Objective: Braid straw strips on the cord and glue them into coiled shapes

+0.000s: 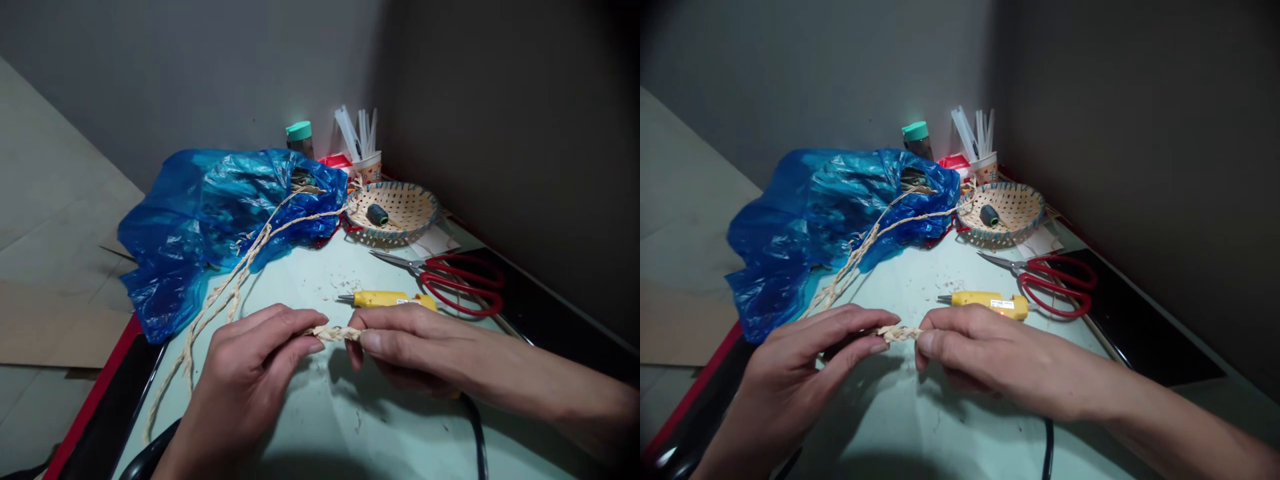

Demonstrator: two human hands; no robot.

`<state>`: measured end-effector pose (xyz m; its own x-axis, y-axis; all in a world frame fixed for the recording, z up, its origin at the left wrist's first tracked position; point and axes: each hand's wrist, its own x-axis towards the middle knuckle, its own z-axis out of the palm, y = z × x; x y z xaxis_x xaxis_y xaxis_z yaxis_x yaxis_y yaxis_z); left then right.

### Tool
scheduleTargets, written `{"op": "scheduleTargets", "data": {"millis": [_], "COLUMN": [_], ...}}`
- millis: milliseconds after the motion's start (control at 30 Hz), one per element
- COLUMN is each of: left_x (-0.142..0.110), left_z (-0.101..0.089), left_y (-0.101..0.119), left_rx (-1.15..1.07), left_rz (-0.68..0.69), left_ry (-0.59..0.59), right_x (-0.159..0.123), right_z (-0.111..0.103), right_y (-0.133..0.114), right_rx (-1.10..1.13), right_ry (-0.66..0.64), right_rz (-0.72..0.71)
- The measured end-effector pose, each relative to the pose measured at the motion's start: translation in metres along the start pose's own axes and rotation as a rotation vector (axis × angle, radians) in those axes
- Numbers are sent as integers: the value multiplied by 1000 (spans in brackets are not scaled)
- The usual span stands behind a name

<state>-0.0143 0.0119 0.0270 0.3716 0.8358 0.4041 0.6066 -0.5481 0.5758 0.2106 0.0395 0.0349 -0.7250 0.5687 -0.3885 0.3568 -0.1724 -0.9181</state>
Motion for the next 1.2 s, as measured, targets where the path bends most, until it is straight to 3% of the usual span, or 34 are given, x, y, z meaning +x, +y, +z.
{"op": "scheduleTargets", "data": {"millis": [200, 367, 600, 767, 900, 1067, 1200], "left_x": [-4, -6, -14, -9, -5, -6, -6], "left_z": [7, 12, 26, 25, 18, 17, 20], "left_y": [1, 4, 5, 7, 8, 6, 8], "left_rx": [21, 146, 214, 203, 15, -151, -160], "left_rz": [61, 85, 141, 150, 23, -131, -153], "left_ry": [56, -26, 118, 54, -59, -92, -96], "right_x": [-1, 3, 1, 1, 4, 6, 6], "right_z": [1, 9, 15, 12, 12, 14, 17], "right_y": [4, 13, 10, 11, 16, 20, 22], "right_rx": [-233, -487, -698, -649, -542, -507, -514], "right_ry": [86, 235, 305, 282, 262, 272, 278], "right_rz": [-100, -164, -143, -173, -235, -218, -188]}}
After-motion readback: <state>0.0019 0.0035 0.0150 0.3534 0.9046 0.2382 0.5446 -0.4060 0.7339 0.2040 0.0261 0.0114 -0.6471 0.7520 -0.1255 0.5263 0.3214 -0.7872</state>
